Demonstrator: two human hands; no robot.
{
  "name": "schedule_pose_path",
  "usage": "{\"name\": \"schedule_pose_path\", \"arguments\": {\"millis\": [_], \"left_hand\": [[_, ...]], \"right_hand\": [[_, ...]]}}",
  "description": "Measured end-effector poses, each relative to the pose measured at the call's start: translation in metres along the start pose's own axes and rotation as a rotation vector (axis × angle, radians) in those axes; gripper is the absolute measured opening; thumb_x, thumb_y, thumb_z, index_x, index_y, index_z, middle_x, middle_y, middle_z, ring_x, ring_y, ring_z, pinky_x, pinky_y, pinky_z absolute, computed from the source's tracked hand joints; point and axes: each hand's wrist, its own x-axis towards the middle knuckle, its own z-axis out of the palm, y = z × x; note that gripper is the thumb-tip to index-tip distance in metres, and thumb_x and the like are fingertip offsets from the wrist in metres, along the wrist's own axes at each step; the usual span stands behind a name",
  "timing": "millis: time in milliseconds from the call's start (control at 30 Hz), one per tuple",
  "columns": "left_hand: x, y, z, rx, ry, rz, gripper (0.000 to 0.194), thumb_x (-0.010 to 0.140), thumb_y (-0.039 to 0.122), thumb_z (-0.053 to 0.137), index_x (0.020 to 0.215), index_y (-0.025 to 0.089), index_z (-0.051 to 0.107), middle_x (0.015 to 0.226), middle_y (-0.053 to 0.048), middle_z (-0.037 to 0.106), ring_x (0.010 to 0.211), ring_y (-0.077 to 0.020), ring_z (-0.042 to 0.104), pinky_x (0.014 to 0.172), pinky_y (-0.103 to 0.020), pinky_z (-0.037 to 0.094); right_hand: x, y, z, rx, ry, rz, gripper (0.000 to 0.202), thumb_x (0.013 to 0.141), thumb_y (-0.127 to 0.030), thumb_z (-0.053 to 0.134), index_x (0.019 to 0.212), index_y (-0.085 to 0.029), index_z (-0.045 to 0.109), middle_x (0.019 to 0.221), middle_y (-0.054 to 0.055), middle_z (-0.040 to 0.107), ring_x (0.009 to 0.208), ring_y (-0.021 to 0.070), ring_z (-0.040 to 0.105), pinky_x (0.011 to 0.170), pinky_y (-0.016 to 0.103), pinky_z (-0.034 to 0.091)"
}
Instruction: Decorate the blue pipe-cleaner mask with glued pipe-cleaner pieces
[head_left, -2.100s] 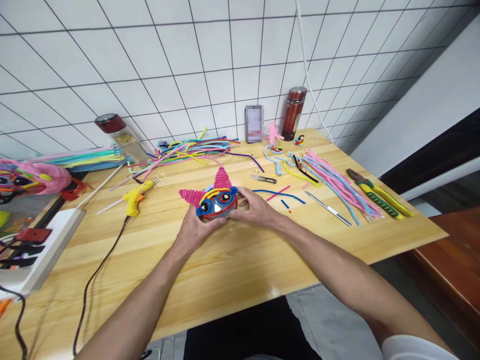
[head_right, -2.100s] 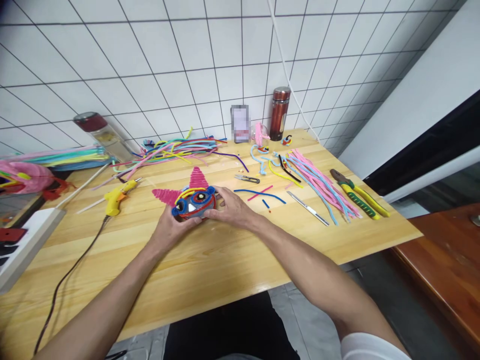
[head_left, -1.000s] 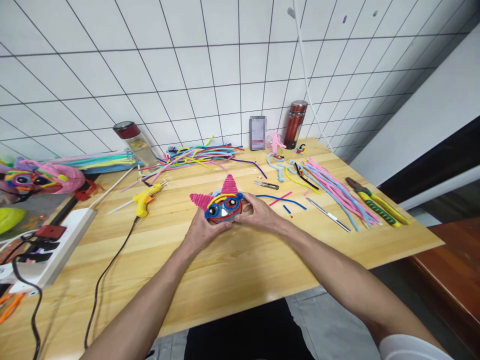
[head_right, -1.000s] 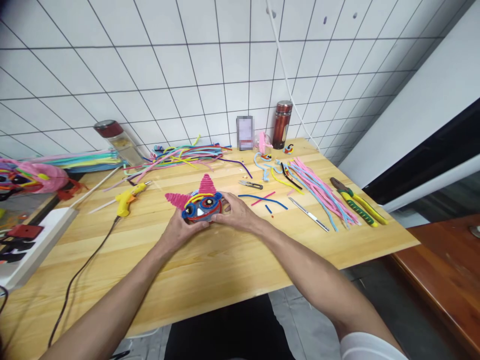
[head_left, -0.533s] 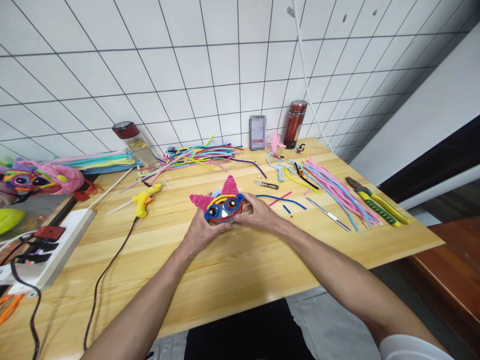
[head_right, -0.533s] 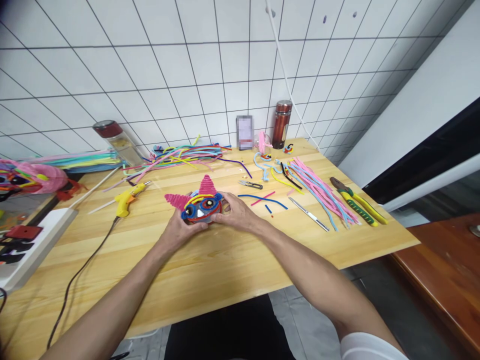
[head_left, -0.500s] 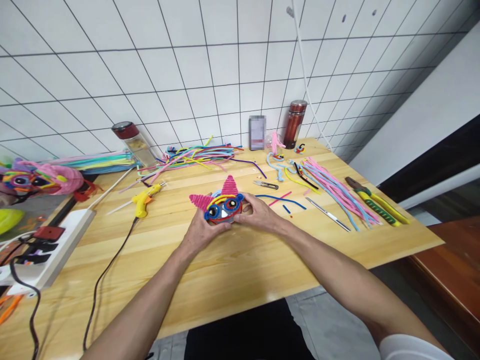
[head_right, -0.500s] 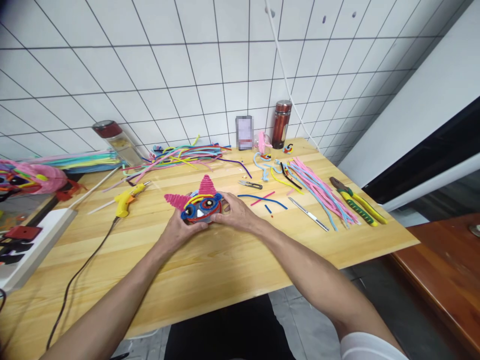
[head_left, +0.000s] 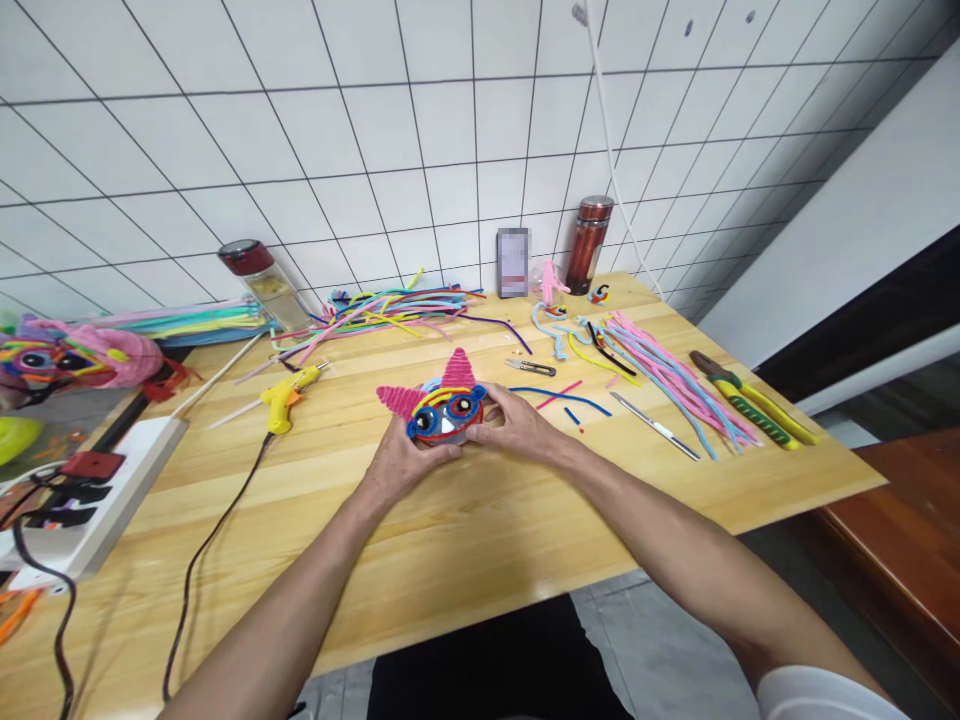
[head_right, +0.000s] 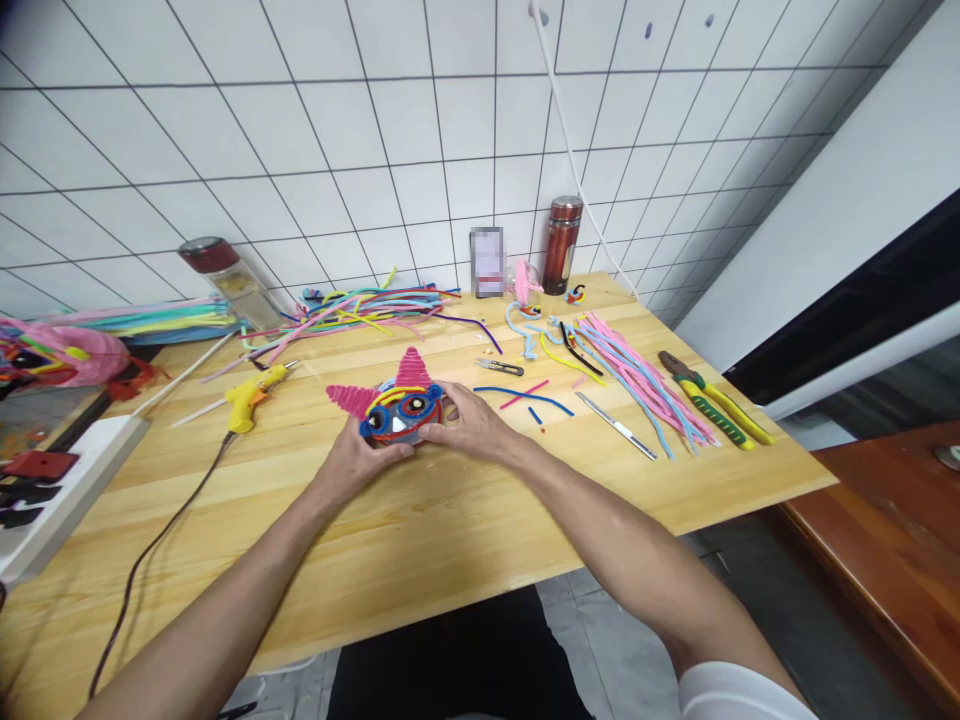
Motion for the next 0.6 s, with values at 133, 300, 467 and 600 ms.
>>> {"name": "schedule_pose_path", "arguments": {"millis": [133,300,467,600], "left_hand": [[0.0004,-0.0016,0.0002,0.014,0.002,-0.004,0.085,0.063,0.055,0.097,0.134,0.020,0.066,0.136,-0.016,0.074,0.127,-0.0382,0.070,0.115,-0.057,0.052],[0.0008,-0.0026,0.0002,0.036,-0.003,-0.013,0.085,0.065,0.058,0.095,0.135,0.018,0.066,0.133,-0.017,0.075,0.125,-0.0380,0.071,0.115,-0.057,0.052],[0.0017,-0.0029,-0.0007,0.013,-0.014,-0.020,0.086,0.065,0.057,0.095,0.135,0.018,0.065,0.133,-0.017,0.075,0.126,-0.0384,0.071,0.113,-0.055,0.054],[0.0014,-0.0021,-0.0015,0.016,-0.023,-0.018,0.088,0.065,0.058,0.096,0.136,0.017,0.065,0.135,-0.018,0.074,0.127,-0.0393,0.070,0.113,-0.055,0.054]], "right_hand": [[-0.0004,-0.0021,-0.0008,0.017,-0.020,-0.008,0.064,0.084,-0.048,0.081,0.139,-0.018,0.064,0.135,0.013,0.071,0.122,0.0300,0.066,0.101,0.044,0.053],[-0.0003,-0.0017,-0.0013,-0.015,-0.021,-0.036,0.068,0.081,-0.047,0.083,0.139,-0.018,0.062,0.137,0.014,0.070,0.126,0.0310,0.064,0.106,0.046,0.051],[-0.0004,0.0006,-0.0008,-0.039,-0.022,-0.058,0.071,0.079,-0.045,0.084,0.141,-0.018,0.060,0.136,0.014,0.070,0.127,0.0317,0.064,0.107,0.047,0.050],[-0.0006,0.0019,-0.0009,-0.042,-0.018,-0.066,0.073,0.079,-0.044,0.085,0.142,-0.018,0.059,0.137,0.014,0.070,0.126,0.0315,0.065,0.105,0.046,0.051]]}}
